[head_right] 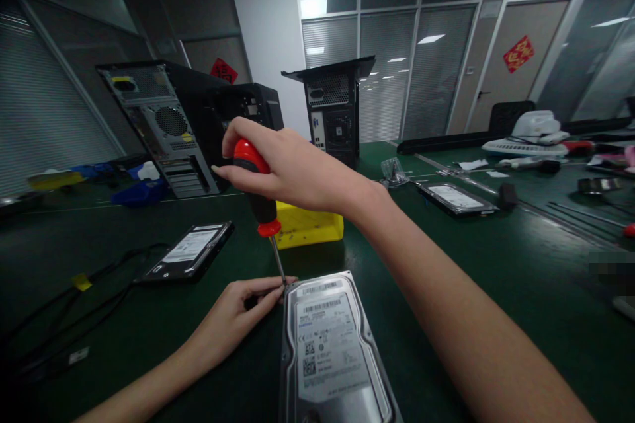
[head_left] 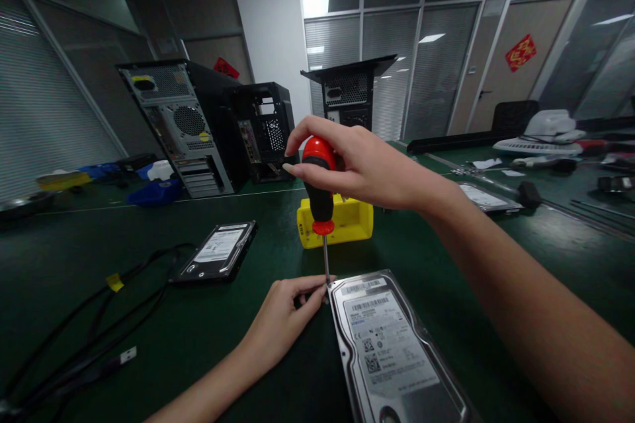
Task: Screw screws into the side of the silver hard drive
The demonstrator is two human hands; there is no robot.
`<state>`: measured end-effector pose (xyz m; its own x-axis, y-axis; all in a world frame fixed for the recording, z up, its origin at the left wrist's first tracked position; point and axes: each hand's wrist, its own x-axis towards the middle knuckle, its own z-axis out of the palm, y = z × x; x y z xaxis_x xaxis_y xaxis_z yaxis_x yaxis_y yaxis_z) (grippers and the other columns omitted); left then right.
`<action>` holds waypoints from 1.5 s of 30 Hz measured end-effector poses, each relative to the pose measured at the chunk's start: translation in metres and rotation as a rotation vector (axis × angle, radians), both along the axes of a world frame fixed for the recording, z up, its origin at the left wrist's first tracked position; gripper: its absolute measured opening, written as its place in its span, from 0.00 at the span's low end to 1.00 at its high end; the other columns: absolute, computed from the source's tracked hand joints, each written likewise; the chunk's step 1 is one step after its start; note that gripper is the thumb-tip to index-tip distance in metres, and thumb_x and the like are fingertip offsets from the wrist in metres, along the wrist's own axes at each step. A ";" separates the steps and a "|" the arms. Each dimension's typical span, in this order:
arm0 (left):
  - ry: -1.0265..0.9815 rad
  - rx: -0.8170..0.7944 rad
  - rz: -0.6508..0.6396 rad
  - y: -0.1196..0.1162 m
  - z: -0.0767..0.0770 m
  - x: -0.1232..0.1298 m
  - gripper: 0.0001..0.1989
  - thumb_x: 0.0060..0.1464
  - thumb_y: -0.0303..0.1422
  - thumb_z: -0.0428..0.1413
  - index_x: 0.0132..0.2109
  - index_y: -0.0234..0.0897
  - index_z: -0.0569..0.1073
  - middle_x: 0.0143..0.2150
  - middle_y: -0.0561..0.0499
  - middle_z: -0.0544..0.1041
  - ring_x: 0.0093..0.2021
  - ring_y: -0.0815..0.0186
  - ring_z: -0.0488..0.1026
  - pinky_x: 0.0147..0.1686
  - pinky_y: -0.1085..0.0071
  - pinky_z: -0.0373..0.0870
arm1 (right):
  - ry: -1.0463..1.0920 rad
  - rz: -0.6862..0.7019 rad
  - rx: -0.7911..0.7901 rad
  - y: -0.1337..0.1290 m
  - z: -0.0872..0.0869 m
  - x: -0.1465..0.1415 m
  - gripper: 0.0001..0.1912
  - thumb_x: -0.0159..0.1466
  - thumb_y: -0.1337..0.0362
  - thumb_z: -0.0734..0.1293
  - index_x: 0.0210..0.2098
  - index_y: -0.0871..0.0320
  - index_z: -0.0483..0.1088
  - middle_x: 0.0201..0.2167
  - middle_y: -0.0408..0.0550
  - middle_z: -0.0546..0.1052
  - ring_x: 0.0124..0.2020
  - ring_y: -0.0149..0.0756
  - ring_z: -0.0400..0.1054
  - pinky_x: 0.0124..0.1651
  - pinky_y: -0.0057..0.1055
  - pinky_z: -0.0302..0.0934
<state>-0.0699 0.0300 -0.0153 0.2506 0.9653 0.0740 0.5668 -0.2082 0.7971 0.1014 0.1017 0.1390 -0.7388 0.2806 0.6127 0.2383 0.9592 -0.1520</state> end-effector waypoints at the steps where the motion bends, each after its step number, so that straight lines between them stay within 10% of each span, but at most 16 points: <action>1: 0.000 0.000 0.003 0.000 0.000 0.000 0.18 0.60 0.38 0.49 0.54 0.42 0.72 0.49 0.50 0.78 0.44 0.59 0.74 0.46 0.66 0.68 | 0.002 0.002 0.003 0.000 0.000 0.000 0.15 0.66 0.58 0.58 0.47 0.61 0.62 0.38 0.44 0.69 0.32 0.25 0.60 0.36 0.25 0.58; 45: -0.018 -0.028 0.028 0.002 -0.002 0.001 0.19 0.58 0.39 0.50 0.54 0.39 0.73 0.43 0.49 0.80 0.43 0.58 0.74 0.47 0.64 0.68 | 0.009 -0.002 0.065 0.000 -0.004 -0.005 0.17 0.65 0.54 0.60 0.46 0.61 0.61 0.36 0.45 0.69 0.31 0.26 0.61 0.34 0.26 0.56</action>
